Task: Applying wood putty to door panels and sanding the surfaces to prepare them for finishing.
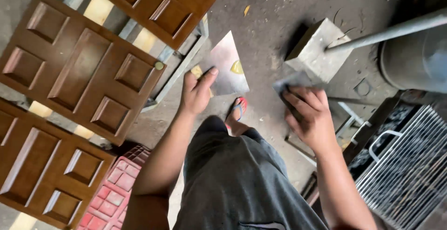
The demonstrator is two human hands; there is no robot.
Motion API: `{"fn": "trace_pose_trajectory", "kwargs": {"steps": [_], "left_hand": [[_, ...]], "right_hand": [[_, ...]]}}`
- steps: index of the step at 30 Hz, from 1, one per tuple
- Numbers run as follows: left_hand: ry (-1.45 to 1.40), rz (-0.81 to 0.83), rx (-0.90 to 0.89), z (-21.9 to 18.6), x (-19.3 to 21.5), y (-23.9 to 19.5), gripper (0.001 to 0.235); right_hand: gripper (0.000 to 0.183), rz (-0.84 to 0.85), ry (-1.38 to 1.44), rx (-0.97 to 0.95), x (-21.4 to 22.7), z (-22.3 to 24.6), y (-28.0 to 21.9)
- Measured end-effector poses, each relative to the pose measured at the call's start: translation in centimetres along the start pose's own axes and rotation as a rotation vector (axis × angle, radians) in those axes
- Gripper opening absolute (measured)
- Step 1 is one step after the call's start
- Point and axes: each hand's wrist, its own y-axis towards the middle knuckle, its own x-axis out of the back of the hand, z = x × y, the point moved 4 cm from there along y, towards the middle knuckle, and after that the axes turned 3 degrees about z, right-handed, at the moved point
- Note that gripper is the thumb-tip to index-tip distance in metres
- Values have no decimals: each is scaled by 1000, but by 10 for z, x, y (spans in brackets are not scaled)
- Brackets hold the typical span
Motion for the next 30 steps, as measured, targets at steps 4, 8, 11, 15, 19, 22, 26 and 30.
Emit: {"fn": "trace_pose_trajectory", "kwargs": {"steps": [4,8,11,15,19,22,26,30], "left_hand": [[50,34,-49,1,-25,83,33],[88,84,-8,11,-38,164,42],[73,65,58,2,-49,216,46],[3,-107,98,53,-38,309,38],[175,-162,186,101,5,379,40],[88,-61,155,143,19,396,10],[166,-151,281,232,18,391,50],[180,-193,549,310,-19,414,21]], "right_hand": [[27,14,-72,243,20,-26,116],[27,57,-156,374,13,-62,197],[29,106,-172,416,-10,-103,248],[30,577,-14,207,-45,-161,320],[32,785,400,-69,-80,-290,365],[37,700,918,-513,-115,-426,322],[14,523,1597,-708,-159,-499,327],[21,498,1739,-808,-211,-588,347]]}}
